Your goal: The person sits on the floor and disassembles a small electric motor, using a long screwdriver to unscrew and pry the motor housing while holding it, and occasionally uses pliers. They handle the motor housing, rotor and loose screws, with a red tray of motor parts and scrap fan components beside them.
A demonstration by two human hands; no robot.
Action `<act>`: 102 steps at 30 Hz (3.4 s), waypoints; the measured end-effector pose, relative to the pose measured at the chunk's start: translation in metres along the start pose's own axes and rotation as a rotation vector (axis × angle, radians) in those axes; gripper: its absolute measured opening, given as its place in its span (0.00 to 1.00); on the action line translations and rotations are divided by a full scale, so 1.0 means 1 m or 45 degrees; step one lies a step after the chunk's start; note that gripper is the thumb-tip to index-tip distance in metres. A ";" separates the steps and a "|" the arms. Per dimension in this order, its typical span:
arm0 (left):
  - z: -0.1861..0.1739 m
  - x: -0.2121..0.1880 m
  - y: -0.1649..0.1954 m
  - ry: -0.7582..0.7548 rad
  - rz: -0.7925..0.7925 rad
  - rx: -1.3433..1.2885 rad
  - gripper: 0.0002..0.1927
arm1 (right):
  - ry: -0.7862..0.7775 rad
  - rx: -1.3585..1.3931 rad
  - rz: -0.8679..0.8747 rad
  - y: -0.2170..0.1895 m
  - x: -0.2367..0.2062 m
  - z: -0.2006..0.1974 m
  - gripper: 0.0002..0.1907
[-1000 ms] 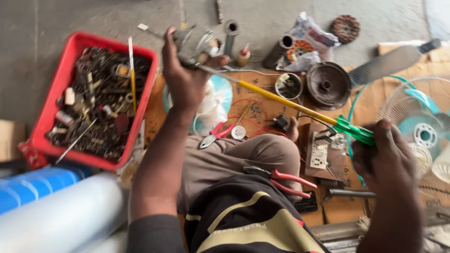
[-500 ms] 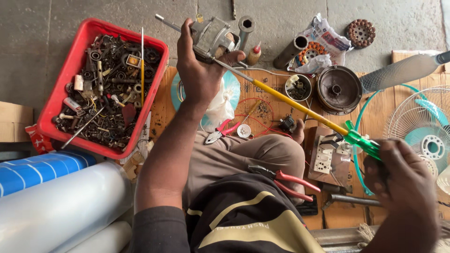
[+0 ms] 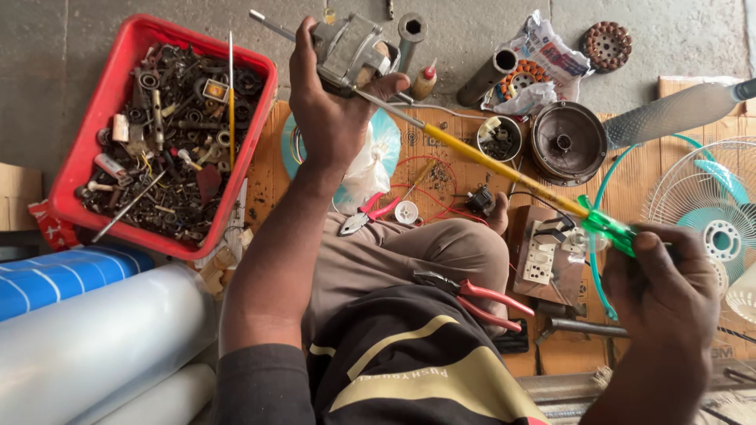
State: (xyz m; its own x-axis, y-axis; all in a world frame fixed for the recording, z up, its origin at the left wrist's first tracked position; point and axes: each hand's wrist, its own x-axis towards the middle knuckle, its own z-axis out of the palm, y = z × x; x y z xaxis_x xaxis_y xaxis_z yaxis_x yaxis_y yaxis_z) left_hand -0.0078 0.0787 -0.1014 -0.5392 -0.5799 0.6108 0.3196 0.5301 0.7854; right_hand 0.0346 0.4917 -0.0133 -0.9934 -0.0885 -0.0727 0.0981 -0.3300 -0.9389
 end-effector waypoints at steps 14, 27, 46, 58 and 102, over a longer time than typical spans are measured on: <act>-0.009 -0.009 -0.003 -0.089 -0.062 -0.136 0.56 | -0.216 0.430 0.292 -0.012 -0.007 0.025 0.07; -0.018 -0.009 -0.002 -0.165 -0.183 -0.212 0.56 | -0.073 0.201 0.198 -0.021 -0.010 0.023 0.09; -0.029 -0.011 -0.006 -0.261 -0.331 -0.330 0.58 | -0.178 0.107 0.431 -0.032 -0.004 0.001 0.12; -0.024 -0.009 0.002 -0.212 -0.384 -0.352 0.58 | -0.057 -0.038 0.327 -0.017 0.000 0.013 0.19; 0.006 -0.002 0.003 0.055 0.043 -0.029 0.58 | -0.062 -0.115 0.229 0.013 0.020 -0.036 0.07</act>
State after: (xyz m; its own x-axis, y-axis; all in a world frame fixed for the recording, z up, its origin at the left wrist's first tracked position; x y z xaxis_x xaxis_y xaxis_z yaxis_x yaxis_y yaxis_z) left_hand -0.0100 0.0855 -0.1009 -0.4938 -0.5884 0.6403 0.3546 0.5360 0.7661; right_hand 0.0141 0.5197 -0.0386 -0.9561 -0.1843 -0.2278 0.2659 -0.2190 -0.9388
